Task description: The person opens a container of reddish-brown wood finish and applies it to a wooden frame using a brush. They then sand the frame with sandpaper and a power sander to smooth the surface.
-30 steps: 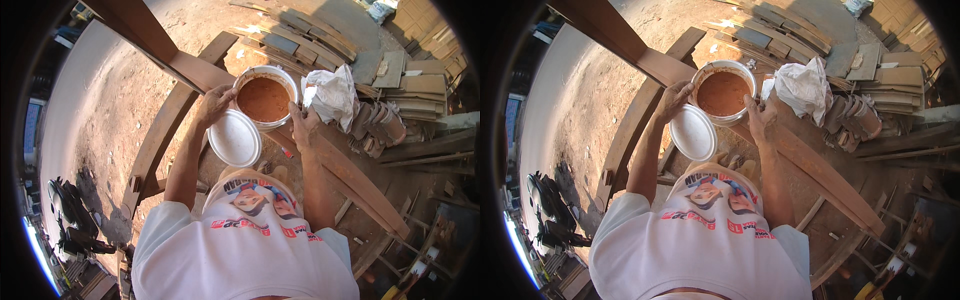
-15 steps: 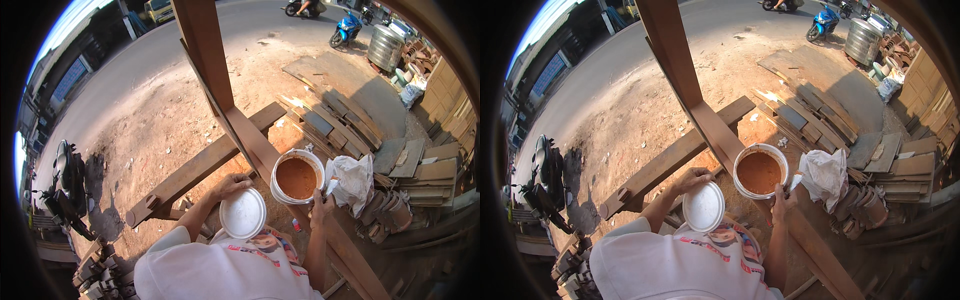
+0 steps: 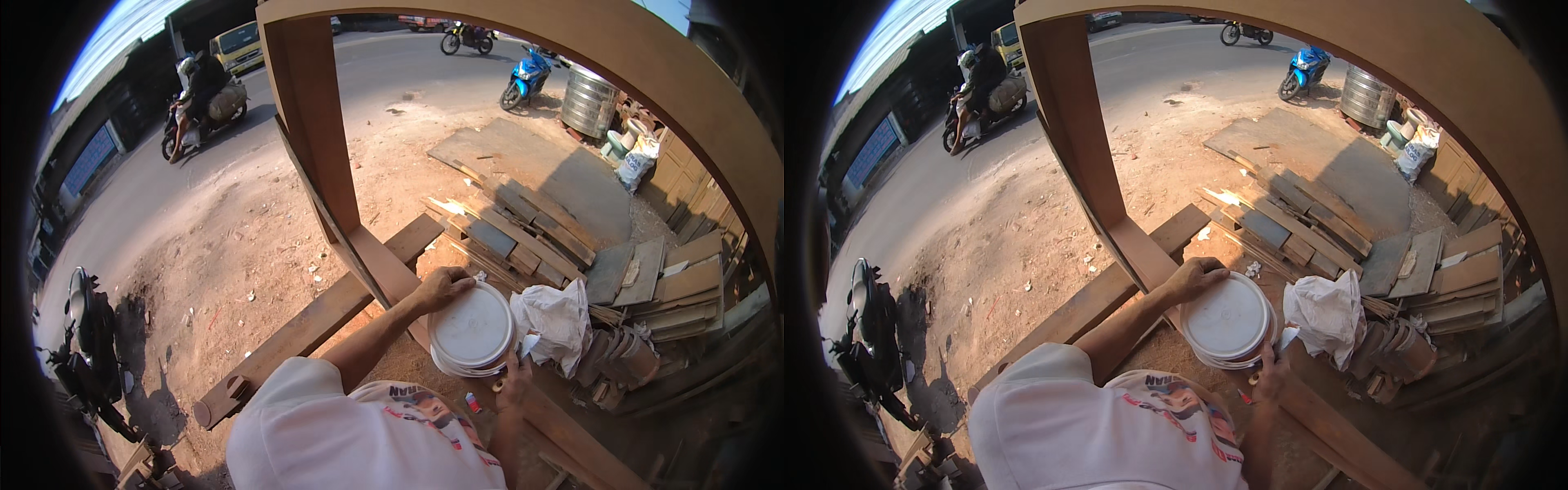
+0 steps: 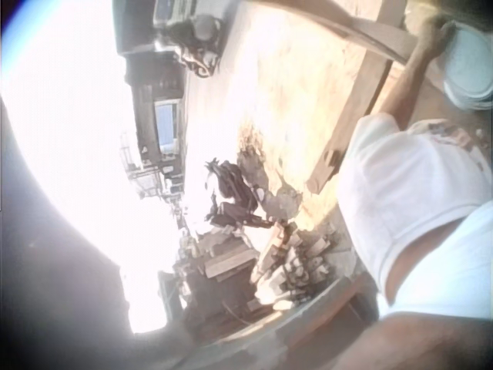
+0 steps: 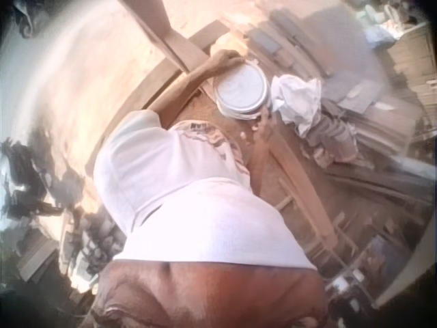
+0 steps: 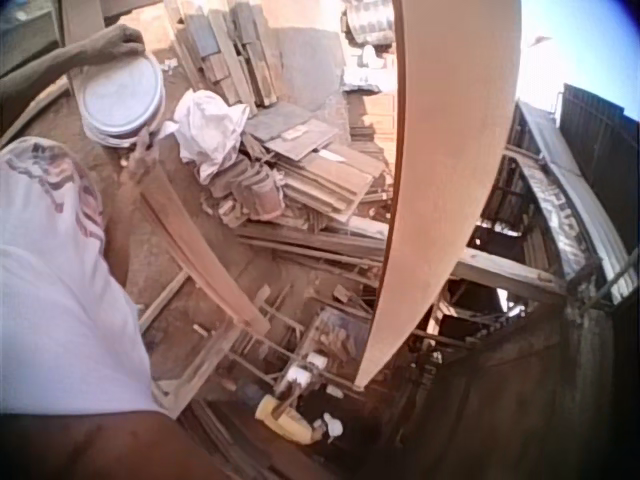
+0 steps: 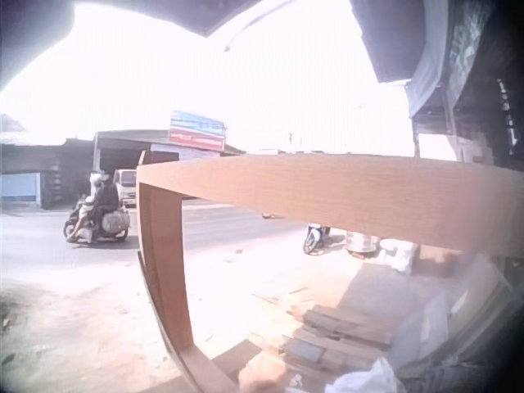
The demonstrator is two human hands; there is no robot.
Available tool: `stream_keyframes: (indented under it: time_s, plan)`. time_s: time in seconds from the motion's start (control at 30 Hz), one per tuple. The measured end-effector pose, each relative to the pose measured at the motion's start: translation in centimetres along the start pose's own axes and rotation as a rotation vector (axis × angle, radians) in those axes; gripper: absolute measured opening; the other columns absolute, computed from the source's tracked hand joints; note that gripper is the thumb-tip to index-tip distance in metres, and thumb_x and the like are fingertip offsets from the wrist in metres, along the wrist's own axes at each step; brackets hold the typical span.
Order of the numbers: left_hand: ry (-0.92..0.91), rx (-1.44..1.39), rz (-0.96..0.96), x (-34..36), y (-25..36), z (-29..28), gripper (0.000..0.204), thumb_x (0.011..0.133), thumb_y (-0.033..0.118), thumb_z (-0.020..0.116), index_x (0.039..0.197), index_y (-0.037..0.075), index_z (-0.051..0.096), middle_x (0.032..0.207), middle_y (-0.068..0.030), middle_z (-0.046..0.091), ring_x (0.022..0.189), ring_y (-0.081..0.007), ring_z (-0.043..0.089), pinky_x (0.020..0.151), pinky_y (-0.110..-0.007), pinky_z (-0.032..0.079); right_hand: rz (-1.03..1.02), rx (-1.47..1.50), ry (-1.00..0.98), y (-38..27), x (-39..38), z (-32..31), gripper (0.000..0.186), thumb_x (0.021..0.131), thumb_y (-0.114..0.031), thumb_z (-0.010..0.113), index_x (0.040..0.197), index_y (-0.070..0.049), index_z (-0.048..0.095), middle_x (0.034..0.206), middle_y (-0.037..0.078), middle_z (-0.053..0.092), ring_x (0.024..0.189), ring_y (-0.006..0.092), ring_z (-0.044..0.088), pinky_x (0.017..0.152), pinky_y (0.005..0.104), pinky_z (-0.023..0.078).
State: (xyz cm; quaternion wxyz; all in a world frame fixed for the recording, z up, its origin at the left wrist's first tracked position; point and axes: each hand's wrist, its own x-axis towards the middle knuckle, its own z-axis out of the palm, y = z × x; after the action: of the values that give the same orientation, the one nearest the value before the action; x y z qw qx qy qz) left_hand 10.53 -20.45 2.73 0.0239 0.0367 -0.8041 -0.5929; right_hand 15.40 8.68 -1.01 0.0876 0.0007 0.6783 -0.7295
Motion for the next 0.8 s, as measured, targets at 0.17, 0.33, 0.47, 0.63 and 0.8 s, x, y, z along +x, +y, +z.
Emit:
stream_keyframes:
  time_s: [0.17, 0.33, 0.47, 0.63, 0.8]
  plan:
    - [-0.038, 0.155, 0.109, 3.1, -1.0, 2.3, 0.034, 0.099, 0.032, 0.066, 0.109, 0.0, 0.073, 0.095, -0.016, 0.074, 0.088, -0.0239, 0.071, 0.08, -0.038, 0.056, 0.046, 0.068, 0.141, 1.0, -0.9, 0.3, 0.048, 0.104, -0.036, 0.06, 0.122, 0.009, 0.061, 0.114, 0.014, 0.066, 0.1, 0.0218, 0.062, 0.088, 0.0363, 0.049]
    - [-0.084, 0.205, 0.107, 3.5, -2.6, 2.7, 0.036, 0.099, 0.033, 0.066, 0.109, -0.001, 0.072, 0.1, -0.0169, 0.074, 0.09, -0.0264, 0.071, 0.082, -0.039, 0.055, -0.076, -0.088, 0.193, 0.2, -2.8, 2.3, 0.046, 0.106, -0.035, 0.057, 0.121, 0.009, 0.059, 0.108, 0.014, 0.065, 0.099, 0.0206, 0.059, 0.089, 0.0346, 0.047]
    - [-0.082, 0.179, 0.103, 3.0, -1.9, 2.7, 0.034, 0.098, 0.031, 0.067, 0.106, -0.001, 0.071, 0.099, -0.0175, 0.073, 0.09, -0.0271, 0.071, 0.081, -0.04, 0.055, -0.115, -0.036, 0.3, 1.2, -2.8, 3.8, 0.033, 0.1, -0.026, 0.065, 0.109, 0.006, 0.061, 0.097, 0.006, 0.063, 0.086, 0.0147, 0.056, 0.077, 0.0327, 0.047]
    - [-0.123, 0.296, 0.295, 3.0, -0.8, 3.1, 0.028, 0.099, 0.028, 0.065, 0.108, 0.002, 0.071, 0.109, -0.0176, 0.067, 0.106, -0.032, 0.063, 0.092, -0.043, 0.052, -0.192, 0.048, 0.391, 1.4, -1.9, 4.9, 0.032, 0.096, -0.023, 0.062, 0.1, 0.009, 0.061, 0.086, 0.007, 0.064, 0.067, 0.0157, 0.054, 0.057, 0.0328, 0.044]
    - [-0.13, 0.22, 0.177, 2.5, -1.1, 2.6, 0.031, 0.101, 0.027, 0.061, 0.114, 0.001, 0.073, 0.11, -0.0173, 0.071, 0.099, -0.0269, 0.071, 0.09, -0.038, 0.056, -0.093, -0.08, 0.456, 0.7, -3.0, 4.6, 0.032, 0.098, -0.024, 0.062, 0.096, 0.007, 0.064, 0.081, 0.006, 0.064, 0.077, 0.0127, 0.055, 0.069, 0.0332, 0.047]
